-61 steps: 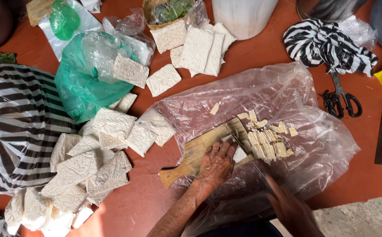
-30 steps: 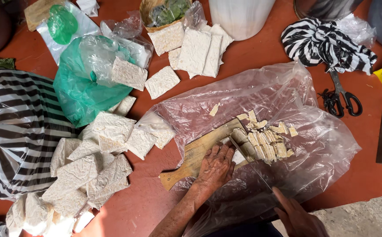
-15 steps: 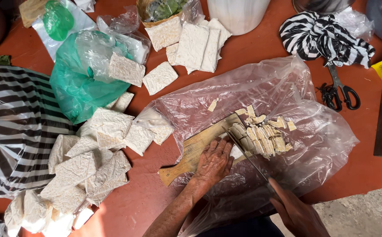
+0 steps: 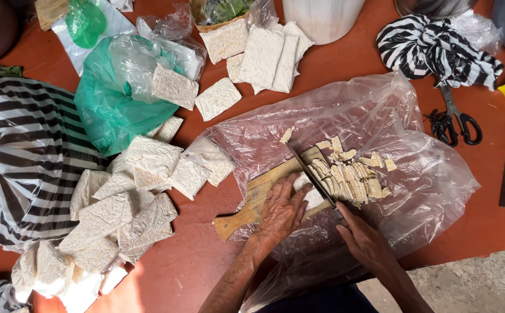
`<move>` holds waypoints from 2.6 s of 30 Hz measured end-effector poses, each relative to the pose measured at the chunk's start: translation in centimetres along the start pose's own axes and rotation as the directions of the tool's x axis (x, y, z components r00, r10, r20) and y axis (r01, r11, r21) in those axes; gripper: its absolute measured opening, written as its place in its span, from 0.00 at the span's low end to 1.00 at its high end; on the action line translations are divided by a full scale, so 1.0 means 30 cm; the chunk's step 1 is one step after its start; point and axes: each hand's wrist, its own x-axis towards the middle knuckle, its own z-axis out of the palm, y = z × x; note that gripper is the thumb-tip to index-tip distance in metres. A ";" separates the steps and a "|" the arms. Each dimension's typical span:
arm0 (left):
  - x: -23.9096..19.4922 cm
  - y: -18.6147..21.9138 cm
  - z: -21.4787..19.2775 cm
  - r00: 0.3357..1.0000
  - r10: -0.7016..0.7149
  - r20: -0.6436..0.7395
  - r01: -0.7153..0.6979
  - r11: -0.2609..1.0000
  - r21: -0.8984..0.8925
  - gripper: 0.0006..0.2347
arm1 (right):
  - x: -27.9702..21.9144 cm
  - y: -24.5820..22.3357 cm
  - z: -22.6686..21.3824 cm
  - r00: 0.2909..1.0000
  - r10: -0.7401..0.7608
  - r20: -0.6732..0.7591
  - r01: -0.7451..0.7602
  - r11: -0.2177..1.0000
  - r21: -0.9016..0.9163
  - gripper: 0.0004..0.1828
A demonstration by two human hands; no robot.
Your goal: The person places a plastic sheet on a table, then uses a knife to cut rectangular white food blocks into smaller pieces on a wooden cutting board. The cut pieces accumulate on the plastic sheet.
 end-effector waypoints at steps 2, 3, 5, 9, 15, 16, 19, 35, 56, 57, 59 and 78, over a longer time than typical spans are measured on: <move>-0.012 -0.008 0.009 1.000 -0.026 -0.008 0.025 0.999 -0.030 0.20 | -0.028 -0.002 -0.027 0.994 -0.083 -0.070 0.086 0.996 0.038 0.33; -0.015 -0.014 0.013 0.999 -0.041 -0.005 0.041 0.998 -0.053 0.20 | -0.072 -0.001 -0.040 0.970 -0.182 -0.158 0.187 0.982 0.014 0.32; -0.019 -0.023 0.022 0.999 -0.050 -0.002 0.050 0.996 -0.075 0.20 | -0.162 0.017 -0.059 0.941 -0.254 -0.224 0.249 0.967 -0.048 0.31; -0.002 -0.025 0.031 0.999 -0.036 0.009 0.037 0.997 -0.061 0.20 | -0.321 0.068 -0.060 0.991 0.041 -0.130 -0.058 0.989 -0.133 0.34; 0.010 -0.028 0.022 0.997 -0.046 0.055 0.049 0.997 -0.059 0.20 | -0.174 0.060 0.004 0.992 -0.082 -0.100 0.068 0.988 -0.140 0.35; 0.005 -0.024 0.026 0.997 -0.050 0.065 0.054 0.996 -0.068 0.19 | -0.123 0.054 0.013 0.982 -0.154 -0.111 0.138 0.981 -0.138 0.33; 0.004 -0.021 0.030 0.998 -0.049 0.043 0.052 0.995 -0.082 0.20 | 0.004 0.031 0.030 0.987 0.136 0.080 -0.130 0.989 -0.071 0.34; 0.015 -0.017 0.021 0.998 -0.049 0.026 0.051 0.996 -0.075 0.19 | 0.038 0.005 0.034 0.985 0.129 0.110 -0.110 0.980 -0.168 0.34; 0.018 -0.013 0.014 0.992 -0.114 0.052 0.119 0.989 -0.089 0.16 | -0.082 0.010 -0.015 0.996 -0.080 -0.041 0.083 0.992 0.095 0.32; 0.012 -0.010 0.016 0.992 -0.119 0.045 0.123 0.988 -0.095 0.16 | -0.139 0.024 -0.019 0.998 -0.044 -0.050 0.046 0.998 0.036 0.33; 0.022 -0.016 0.019 0.994 -0.108 0.024 0.110 0.989 -0.097 0.16 | -0.201 0.039 -0.021 0.998 -0.010 -0.062 0.008 0.999 -0.038 0.35; -0.027 -0.051 0.007 0.998 -0.063 -0.013 0.059 0.974 -0.220 0.16 | -0.191 0.039 -0.023 0.998 0.037 -0.050 -0.037 0.999 0.014 0.36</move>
